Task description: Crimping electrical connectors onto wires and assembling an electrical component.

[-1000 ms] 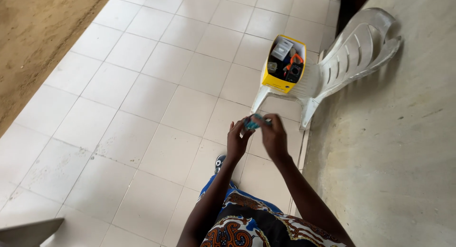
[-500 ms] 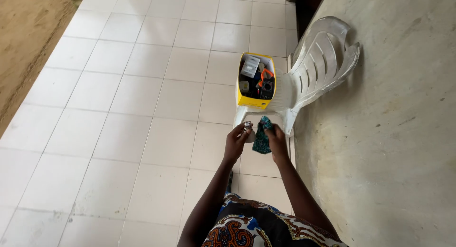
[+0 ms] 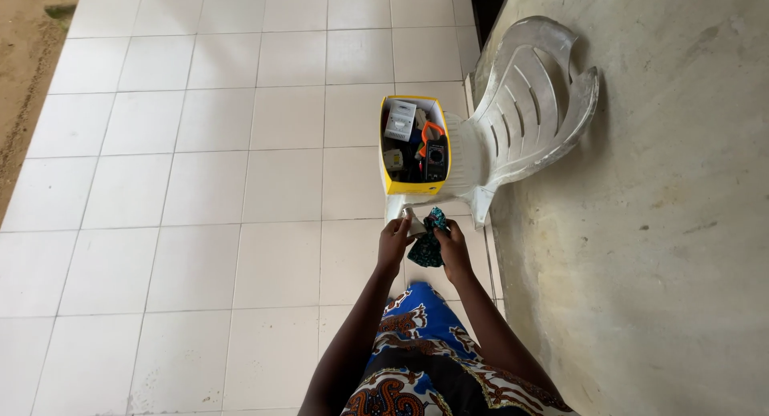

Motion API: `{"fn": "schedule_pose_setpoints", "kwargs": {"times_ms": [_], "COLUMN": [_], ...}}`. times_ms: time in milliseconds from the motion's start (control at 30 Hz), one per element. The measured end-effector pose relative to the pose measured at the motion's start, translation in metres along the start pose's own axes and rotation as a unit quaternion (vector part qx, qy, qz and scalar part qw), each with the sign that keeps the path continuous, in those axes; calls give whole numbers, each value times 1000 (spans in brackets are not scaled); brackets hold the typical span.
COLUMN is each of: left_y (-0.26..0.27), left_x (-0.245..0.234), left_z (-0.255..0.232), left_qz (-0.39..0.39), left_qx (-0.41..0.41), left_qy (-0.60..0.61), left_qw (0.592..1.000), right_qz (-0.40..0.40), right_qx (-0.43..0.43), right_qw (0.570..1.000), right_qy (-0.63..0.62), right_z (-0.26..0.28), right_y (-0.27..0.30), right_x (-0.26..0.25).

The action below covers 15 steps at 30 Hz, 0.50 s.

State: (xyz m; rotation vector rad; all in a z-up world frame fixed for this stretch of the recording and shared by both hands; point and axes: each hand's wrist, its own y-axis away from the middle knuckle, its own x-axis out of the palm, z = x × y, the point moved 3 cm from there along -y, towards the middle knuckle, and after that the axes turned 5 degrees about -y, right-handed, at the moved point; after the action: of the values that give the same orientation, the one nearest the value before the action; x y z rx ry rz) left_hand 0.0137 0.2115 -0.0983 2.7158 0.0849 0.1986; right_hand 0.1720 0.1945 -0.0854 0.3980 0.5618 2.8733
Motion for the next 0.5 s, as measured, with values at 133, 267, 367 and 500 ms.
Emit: {"fn": "schedule_pose_setpoints", "kwargs": {"times_ms": [133, 267, 367, 500], "left_y": [-65, -95, -138, -186], "left_x": [8, 18, 30, 39], "left_z": [39, 30, 26, 52], "left_qz": [63, 51, 7, -68], "left_qx": [10, -19, -35, -35], "left_qy": [74, 28, 3, 0], "left_qw": [995, 998, 999, 997], "right_qz": [-9, 3, 20, 45], "right_qx": [5, 5, -15, 4], "right_qw": [999, 997, 993, 979], "right_qy": [50, 79, 111, 198], "right_z": [6, -3, 12, 3], "right_y": [-46, -98, -150, -210], "right_x": [-10, -23, -28, -37]}}
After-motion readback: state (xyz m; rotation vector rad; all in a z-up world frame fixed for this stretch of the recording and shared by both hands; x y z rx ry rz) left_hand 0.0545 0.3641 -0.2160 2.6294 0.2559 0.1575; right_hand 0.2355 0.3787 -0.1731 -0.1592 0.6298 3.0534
